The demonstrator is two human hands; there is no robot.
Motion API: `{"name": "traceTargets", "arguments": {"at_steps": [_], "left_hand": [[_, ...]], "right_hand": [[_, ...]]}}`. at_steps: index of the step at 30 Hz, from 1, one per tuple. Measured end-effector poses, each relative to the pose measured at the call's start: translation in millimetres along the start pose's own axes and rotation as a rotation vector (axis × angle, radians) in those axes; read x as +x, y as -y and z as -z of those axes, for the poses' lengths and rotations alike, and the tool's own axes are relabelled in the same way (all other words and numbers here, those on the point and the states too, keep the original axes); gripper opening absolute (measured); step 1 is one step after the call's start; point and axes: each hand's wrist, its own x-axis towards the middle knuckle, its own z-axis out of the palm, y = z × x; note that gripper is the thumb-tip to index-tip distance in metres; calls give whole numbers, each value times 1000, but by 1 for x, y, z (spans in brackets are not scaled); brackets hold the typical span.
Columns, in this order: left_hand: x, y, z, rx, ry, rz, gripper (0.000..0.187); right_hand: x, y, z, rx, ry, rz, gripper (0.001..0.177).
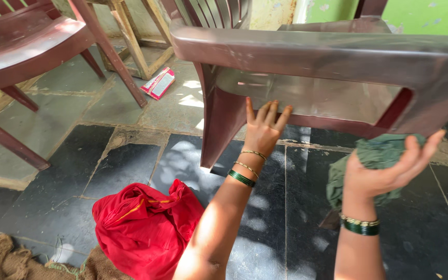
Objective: The person cleans a brown plastic chair using a cloth by wiping the seat, armrests, and legs.
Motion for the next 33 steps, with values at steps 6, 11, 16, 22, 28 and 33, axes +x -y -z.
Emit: {"name": "traceTargets", "arguments": {"at_steps": [6,11,16,22,28,33], "left_hand": [[15,-59,4,12,-67,-56,40],[12,-80,20,-164,-43,-23,32],[-8,-42,39,-55,-122,123,35],[-7,-16,43,-149,-445,429,59],[-27,36,25,-571,50,808,44],[-45,45,-2,-406,62,773,31]], "right_hand": [[19,-75,8,84,-18,16,51],[27,-130,10,126,-22,-82,62],[17,-103,10,-136,-168,104,64],[-11,-31,-28,64,207,130,58],[-15,-6,-57,12,618,118,96],[-29,-7,-71,-42,549,135,92]]}}
